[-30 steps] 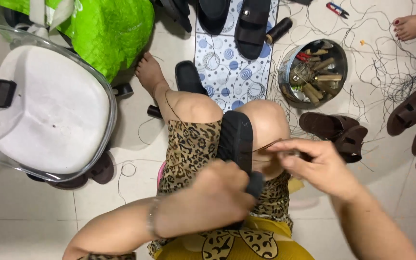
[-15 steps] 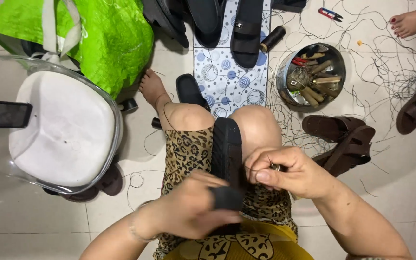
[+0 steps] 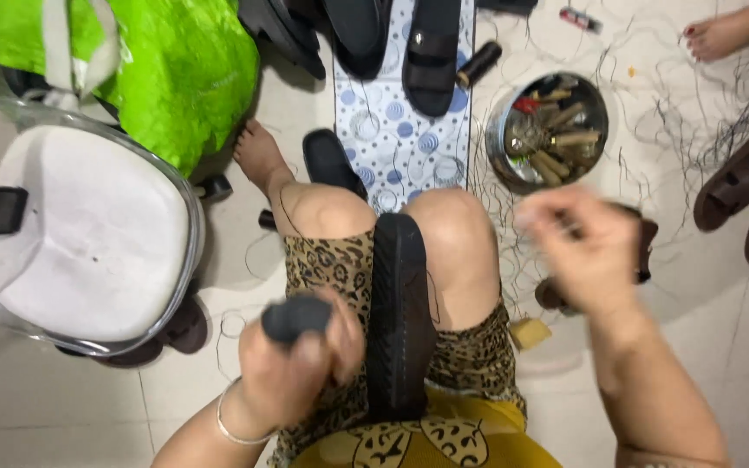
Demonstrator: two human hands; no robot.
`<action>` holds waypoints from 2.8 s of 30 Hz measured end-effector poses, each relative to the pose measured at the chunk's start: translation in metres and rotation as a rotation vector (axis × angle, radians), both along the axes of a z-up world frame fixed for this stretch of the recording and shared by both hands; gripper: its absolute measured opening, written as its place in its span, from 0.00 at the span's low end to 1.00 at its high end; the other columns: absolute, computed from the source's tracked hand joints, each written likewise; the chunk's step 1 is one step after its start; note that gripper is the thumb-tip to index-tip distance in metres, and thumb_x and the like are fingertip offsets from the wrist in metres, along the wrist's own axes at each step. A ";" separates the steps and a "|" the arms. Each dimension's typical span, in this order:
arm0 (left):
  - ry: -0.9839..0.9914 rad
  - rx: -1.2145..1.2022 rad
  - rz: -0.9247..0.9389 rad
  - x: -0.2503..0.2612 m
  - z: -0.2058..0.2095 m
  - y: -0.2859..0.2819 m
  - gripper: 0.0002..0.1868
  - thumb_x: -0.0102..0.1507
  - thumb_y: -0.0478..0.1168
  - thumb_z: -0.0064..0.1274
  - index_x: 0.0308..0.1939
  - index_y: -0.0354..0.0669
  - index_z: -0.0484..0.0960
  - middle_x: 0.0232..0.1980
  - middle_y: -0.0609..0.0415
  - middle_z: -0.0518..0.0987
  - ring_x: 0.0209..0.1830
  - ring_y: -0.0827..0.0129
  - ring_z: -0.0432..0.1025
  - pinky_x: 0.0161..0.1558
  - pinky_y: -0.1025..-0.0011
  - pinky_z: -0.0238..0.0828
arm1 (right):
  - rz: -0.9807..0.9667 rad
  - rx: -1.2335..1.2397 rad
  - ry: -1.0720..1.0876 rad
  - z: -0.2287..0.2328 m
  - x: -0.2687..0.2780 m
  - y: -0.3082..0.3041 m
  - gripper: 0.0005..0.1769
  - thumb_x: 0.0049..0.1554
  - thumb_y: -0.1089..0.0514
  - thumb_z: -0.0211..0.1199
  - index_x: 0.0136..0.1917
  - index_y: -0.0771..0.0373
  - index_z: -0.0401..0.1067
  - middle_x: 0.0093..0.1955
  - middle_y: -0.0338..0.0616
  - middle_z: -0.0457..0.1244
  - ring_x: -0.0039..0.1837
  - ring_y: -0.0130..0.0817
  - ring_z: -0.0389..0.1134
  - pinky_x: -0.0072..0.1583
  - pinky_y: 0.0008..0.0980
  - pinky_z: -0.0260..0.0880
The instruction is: Hand-sewing the sole of a black sandal using a needle and thread at a steady pace.
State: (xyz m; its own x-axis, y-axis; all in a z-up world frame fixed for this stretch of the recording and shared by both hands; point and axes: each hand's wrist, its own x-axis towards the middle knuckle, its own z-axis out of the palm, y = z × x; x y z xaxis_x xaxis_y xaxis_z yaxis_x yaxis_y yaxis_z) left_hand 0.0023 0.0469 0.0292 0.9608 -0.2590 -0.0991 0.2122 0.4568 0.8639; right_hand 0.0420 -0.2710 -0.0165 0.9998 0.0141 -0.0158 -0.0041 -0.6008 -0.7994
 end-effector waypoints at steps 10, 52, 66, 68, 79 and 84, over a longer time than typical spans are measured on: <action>-0.166 -0.120 -0.066 -0.005 0.007 -0.012 0.10 0.70 0.40 0.49 0.37 0.38 0.74 0.30 0.53 0.74 0.25 0.70 0.66 0.30 0.75 0.68 | 0.402 0.004 -0.287 0.032 -0.019 0.101 0.07 0.48 0.69 0.72 0.42 0.70 0.78 0.40 0.46 0.67 0.34 0.30 0.66 0.35 0.24 0.66; 0.425 -0.147 0.164 0.148 -0.163 0.078 0.13 0.69 0.45 0.51 0.36 0.40 0.80 0.21 0.57 0.72 0.18 0.67 0.68 0.23 0.67 0.70 | 0.045 0.682 0.312 -0.013 -0.032 0.010 0.15 0.67 0.49 0.54 0.40 0.54 0.73 0.41 0.39 0.72 0.24 0.16 0.55 0.25 0.18 0.56; 0.049 1.145 -0.717 -0.096 -0.026 -0.010 0.29 0.59 0.59 0.64 0.34 0.33 0.78 0.27 0.46 0.83 0.20 0.57 0.79 0.22 0.68 0.77 | 0.249 0.012 0.329 0.008 -0.094 0.095 0.15 0.57 0.57 0.63 0.57 0.62 0.75 0.36 0.39 0.72 0.25 0.26 0.63 0.30 0.25 0.65; -0.030 1.148 -0.601 -0.107 -0.035 -0.011 0.26 0.59 0.55 0.63 0.34 0.32 0.78 0.30 0.43 0.82 0.22 0.54 0.79 0.24 0.65 0.78 | 0.239 0.030 0.234 0.010 -0.099 0.098 0.15 0.57 0.58 0.63 0.57 0.63 0.75 0.37 0.39 0.72 0.29 0.26 0.66 0.33 0.26 0.68; 0.012 1.199 -0.653 -0.131 -0.101 -0.040 0.27 0.67 0.57 0.55 0.40 0.31 0.79 0.32 0.44 0.81 0.23 0.58 0.78 0.28 0.68 0.81 | 0.248 -0.041 0.064 -0.034 -0.132 0.081 0.23 0.56 0.62 0.63 0.64 0.68 0.69 0.51 0.51 0.72 0.45 0.39 0.75 0.47 0.33 0.74; -0.107 1.176 -0.606 -0.122 -0.097 -0.021 0.34 0.65 0.64 0.52 0.38 0.29 0.81 0.33 0.32 0.81 0.37 0.38 0.80 0.36 0.49 0.77 | 0.033 0.202 0.116 -0.011 -0.102 0.037 0.34 0.60 0.60 0.62 0.77 0.64 0.58 0.51 0.57 0.70 0.47 0.45 0.74 0.48 0.43 0.79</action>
